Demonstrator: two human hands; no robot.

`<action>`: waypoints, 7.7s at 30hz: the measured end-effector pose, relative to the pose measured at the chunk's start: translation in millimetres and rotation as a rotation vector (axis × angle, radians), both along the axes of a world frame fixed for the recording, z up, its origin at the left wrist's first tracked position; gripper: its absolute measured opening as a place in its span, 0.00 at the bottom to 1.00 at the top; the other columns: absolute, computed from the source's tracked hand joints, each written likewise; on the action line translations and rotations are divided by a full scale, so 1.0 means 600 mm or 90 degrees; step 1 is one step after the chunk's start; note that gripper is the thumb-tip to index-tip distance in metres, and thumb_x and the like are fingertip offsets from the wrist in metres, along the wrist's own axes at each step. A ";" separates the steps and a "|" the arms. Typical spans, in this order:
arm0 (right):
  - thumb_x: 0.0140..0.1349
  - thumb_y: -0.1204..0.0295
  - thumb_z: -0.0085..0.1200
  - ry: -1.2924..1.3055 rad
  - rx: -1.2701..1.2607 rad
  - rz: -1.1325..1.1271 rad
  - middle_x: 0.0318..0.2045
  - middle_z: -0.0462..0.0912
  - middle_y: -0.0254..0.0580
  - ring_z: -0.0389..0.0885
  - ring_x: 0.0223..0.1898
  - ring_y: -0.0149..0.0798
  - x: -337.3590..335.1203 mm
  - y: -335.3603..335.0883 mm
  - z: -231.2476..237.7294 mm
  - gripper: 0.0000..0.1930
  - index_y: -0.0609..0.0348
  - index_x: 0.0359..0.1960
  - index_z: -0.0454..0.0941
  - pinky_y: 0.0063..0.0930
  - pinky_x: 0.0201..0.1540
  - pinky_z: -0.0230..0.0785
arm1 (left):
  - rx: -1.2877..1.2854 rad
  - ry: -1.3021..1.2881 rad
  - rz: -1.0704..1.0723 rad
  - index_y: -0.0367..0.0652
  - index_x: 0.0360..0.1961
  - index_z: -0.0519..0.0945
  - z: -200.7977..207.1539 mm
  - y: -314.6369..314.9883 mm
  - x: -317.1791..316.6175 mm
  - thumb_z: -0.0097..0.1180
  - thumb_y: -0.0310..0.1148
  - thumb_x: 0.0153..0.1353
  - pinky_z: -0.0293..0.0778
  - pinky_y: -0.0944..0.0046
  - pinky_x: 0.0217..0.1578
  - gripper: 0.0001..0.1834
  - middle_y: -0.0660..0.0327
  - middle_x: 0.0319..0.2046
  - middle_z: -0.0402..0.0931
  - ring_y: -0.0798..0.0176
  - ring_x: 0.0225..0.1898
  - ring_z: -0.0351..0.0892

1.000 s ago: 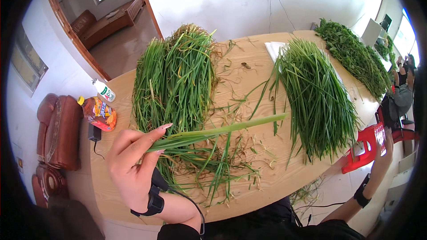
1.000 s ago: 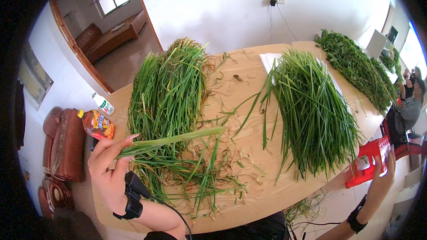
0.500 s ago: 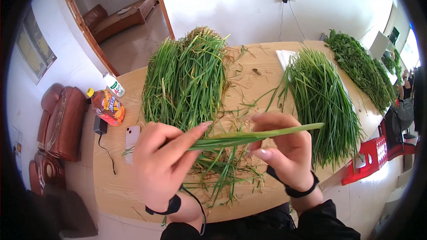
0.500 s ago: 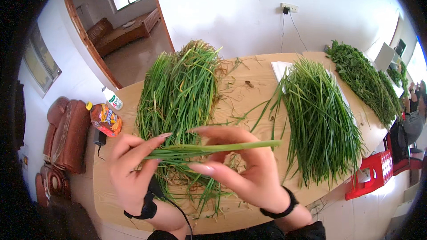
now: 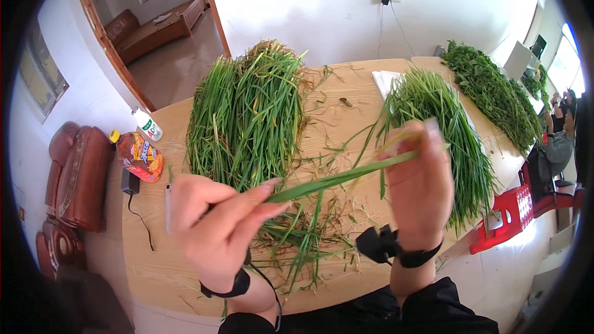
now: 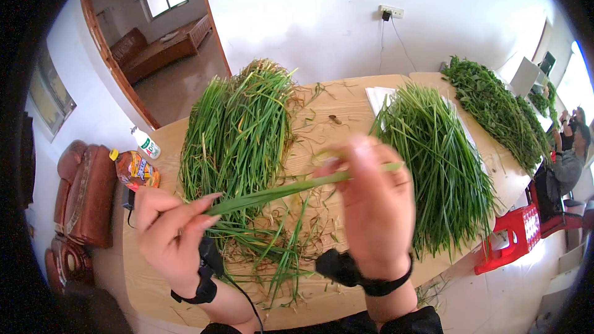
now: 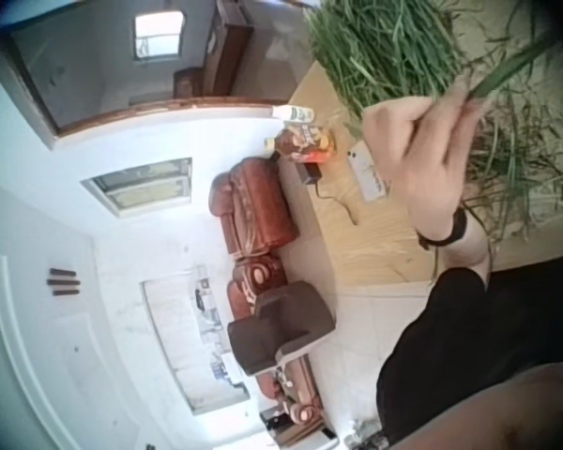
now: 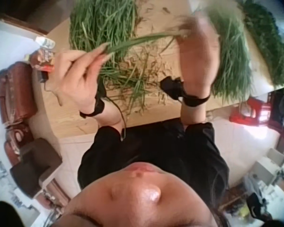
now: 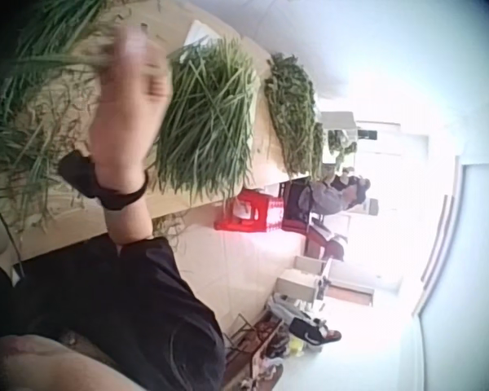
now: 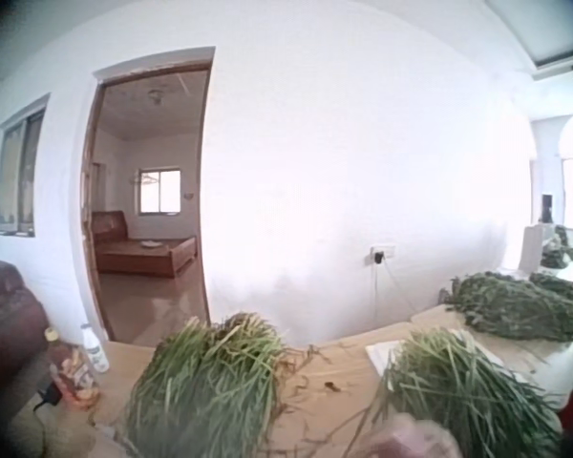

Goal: The person cleans chives by hand, peeling away the outer layers and removing debris from each stalk before placing it into a separate pile.

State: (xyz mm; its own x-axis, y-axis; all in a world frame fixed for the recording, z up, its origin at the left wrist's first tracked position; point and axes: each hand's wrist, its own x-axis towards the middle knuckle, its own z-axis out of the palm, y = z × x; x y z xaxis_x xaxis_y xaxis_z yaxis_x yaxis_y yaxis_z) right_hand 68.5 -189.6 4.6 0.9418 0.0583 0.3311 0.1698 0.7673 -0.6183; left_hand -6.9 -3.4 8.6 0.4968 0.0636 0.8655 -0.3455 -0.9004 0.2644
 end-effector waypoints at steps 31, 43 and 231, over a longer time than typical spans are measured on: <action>0.54 0.76 0.54 -0.239 -0.370 0.064 0.32 0.78 0.38 0.73 0.26 0.25 -0.007 0.029 0.000 0.11 0.63 0.39 0.76 0.16 0.27 0.65 | -0.334 0.207 -0.077 0.33 0.21 0.71 0.003 0.007 -0.019 0.55 0.26 0.52 0.56 0.72 0.22 0.08 0.63 0.20 0.65 0.71 0.21 0.60; 0.55 0.74 0.51 -0.401 -0.639 -0.021 0.20 0.65 0.46 0.67 0.20 0.49 0.001 0.080 -0.019 0.08 0.63 0.25 0.65 0.36 0.20 0.61 | -0.316 0.137 -0.161 0.33 0.37 0.75 -0.005 -0.005 0.022 0.54 0.27 0.47 0.65 0.64 0.44 0.14 0.52 0.38 0.74 0.57 0.40 0.73; 0.58 0.60 0.47 -0.348 -0.820 -0.061 0.26 0.77 0.52 0.77 0.30 0.49 0.013 -0.063 -0.044 0.21 0.70 0.41 0.67 0.35 0.34 0.69 | -0.576 -0.221 -0.152 0.30 0.53 0.62 -0.014 0.018 0.112 0.44 0.35 0.63 0.64 0.65 0.52 0.22 0.44 0.50 0.65 0.58 0.50 0.68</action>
State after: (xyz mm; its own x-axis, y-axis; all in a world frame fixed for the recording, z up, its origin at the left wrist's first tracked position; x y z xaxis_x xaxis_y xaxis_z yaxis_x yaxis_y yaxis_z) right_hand 76.2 -227.2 -22.0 0.7301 0.5420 0.4162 0.6335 -0.3084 -0.7096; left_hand 60.4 7.3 0.5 0.3119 0.7020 0.6403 -0.6793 -0.3064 0.6668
